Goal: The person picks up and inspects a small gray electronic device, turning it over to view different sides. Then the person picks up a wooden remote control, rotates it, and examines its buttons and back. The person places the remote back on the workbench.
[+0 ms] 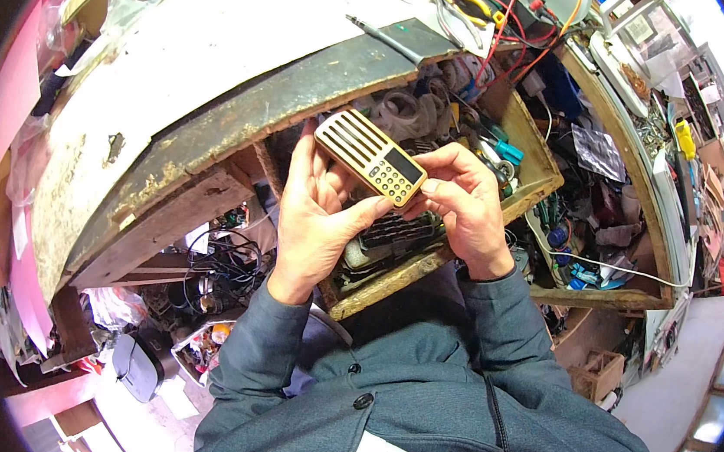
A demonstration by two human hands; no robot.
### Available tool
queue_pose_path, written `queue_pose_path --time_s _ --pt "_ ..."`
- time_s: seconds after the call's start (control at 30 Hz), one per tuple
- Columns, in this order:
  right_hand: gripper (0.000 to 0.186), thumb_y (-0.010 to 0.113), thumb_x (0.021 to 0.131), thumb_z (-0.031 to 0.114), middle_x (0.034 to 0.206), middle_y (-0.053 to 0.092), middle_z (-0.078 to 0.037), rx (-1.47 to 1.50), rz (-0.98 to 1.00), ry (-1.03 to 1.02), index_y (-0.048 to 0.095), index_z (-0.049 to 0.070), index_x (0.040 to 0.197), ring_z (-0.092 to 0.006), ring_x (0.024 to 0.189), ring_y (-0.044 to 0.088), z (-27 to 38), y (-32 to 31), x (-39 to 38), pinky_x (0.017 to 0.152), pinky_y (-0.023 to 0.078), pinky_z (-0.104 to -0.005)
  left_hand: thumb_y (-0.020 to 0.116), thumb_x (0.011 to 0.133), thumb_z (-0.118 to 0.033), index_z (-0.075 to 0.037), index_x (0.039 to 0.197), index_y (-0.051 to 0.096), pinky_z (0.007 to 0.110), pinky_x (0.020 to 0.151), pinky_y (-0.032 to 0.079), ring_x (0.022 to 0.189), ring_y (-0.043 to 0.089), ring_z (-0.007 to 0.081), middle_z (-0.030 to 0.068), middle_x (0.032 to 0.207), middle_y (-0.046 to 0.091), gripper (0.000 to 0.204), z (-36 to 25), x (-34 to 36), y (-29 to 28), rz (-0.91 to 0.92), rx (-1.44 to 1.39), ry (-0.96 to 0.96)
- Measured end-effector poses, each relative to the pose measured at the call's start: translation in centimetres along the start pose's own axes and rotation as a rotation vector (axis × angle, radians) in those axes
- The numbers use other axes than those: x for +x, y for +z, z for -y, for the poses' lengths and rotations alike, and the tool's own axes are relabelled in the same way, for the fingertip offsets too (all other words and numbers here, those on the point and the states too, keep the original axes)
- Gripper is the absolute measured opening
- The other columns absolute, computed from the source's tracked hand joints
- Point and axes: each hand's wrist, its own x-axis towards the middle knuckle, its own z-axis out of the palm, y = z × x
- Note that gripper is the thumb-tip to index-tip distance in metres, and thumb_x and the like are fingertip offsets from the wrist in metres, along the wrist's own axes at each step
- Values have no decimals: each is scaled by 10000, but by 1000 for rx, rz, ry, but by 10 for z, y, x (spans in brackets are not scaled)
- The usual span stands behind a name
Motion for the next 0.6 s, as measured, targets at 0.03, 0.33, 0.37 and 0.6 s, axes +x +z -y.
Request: queue_pose_path --time_s 0.03,0.33,0.37,0.6 --pt "239 600 925 47 1007 722 -160 28 6 21 603 -35 1149 -212 793 727 1 0 1 691 618 -328 769 767 144 -3 1520 246 402 1115 463 1313 530 275 146 1430 476 929 0 1 -4 9 -30 -34" --pt "274 608 893 72 951 722 -166 171 145 201 607 -47 1139 -223 709 713 3 -11 6 657 606 -339 773 846 -6 -6 1329 496 376 1063 480 1187 627 211 119 1263 651 558 -7 1 -15 -6 -118 -270" --pt "277 612 894 79 945 722 -162 169 156 217 610 -46 1141 -219 699 709 2 -11 6 655 604 -338 776 850 -45 -11 1269 534 352 1016 497 1115 651 198 98 1189 681 485 -6 -1 -16 -29 -118 -260" --pt "255 667 929 123 920 720 -98 -64 132 125 638 -33 1129 -164 714 699 4 0 3 644 580 -282 769 839 -86 -20 1253 534 344 933 519 1044 645 179 82 1161 653 481 -9 0 -16 -78 -168 -289"
